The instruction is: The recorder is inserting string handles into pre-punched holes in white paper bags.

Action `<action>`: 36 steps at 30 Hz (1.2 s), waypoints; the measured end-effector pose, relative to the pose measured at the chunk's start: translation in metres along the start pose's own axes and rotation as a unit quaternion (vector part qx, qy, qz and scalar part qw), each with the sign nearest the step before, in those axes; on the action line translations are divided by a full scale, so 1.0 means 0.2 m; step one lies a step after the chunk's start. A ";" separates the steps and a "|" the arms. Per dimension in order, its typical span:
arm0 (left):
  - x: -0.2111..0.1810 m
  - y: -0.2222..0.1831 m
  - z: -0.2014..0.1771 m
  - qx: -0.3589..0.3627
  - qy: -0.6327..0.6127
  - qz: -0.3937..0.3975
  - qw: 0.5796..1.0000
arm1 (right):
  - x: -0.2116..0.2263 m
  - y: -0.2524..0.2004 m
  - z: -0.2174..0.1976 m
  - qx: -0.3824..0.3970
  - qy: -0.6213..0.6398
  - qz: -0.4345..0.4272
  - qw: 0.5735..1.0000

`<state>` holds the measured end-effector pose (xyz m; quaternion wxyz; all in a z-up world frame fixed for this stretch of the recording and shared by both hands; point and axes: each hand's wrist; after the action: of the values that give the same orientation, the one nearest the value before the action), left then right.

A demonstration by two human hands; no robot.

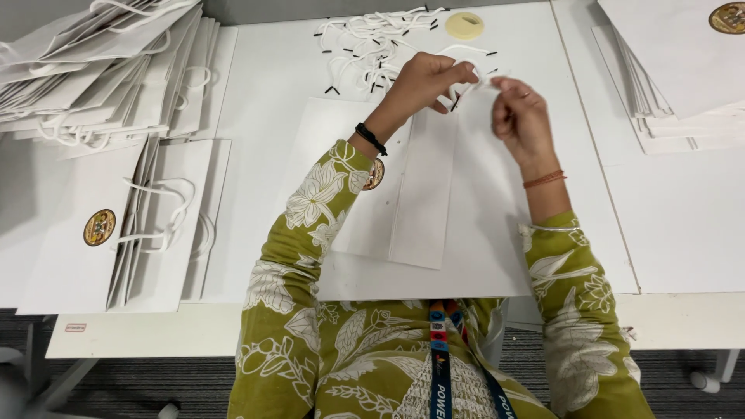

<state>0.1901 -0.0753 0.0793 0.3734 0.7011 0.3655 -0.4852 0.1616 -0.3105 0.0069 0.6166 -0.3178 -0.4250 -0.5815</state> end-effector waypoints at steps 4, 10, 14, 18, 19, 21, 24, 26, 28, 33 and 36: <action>-0.10 -0.06 0.00 0.010 -0.048 -0.032 0.998 | 0.08 0.01 -0.15 -0.049 0.011 -0.055 0.997; -0.01 -0.05 0.02 0.052 -0.059 -0.082 0.994 | 0.03 0.07 -0.27 -0.193 -0.096 -0.105 0.971; 0.11 -0.04 0.10 0.058 0.094 0.128 0.986 | 0.10 -0.02 -0.03 -0.016 -0.140 -0.193 0.971; -0.21 -0.26 0.20 0.060 0.181 0.153 0.970 | 0.05 -0.13 0.24 0.102 0.123 0.018 0.987; -0.19 -0.28 0.19 0.059 0.181 0.154 0.970 | -0.03 -0.10 0.18 0.103 0.123 0.017 0.987; -0.14 -0.32 0.18 -0.013 0.185 0.170 0.968 | -0.21 -0.04 0.04 0.186 -0.044 0.022 0.981; -0.09 -0.43 0.12 -0.265 0.309 0.334 0.850 | -0.06 -0.12 0.23 0.155 -0.046 0.015 0.987; 0.23 -0.45 0.08 -0.250 0.345 0.216 0.878 | -0.06 -0.15 0.32 0.150 -0.153 0.037 0.976; 0.40 -0.48 0.05 -0.228 0.377 0.098 0.892 | -0.11 -0.14 0.36 0.140 -0.259 0.054 0.954; 0.38 -0.59 0.09 -0.149 0.498 -0.022 0.854 | -0.23 -0.13 0.35 0.183 -0.330 0.120 0.918; 0.37 -0.59 0.08 -0.165 0.497 -0.036 0.851 | -0.28 -0.08 0.28 0.222 -0.258 0.107 0.934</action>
<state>0.1001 -0.0238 -0.0152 0.2345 0.7632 0.6019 -0.0173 0.1403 -0.2387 -0.0199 0.5991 -0.3556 -0.6513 -0.3008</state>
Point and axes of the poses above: each hand's wrist, its own y-axis towards the middle knuckle, its own z-axis out of the palm, x = y × z, and after that the axes turned 2 degrees about y, right-handed
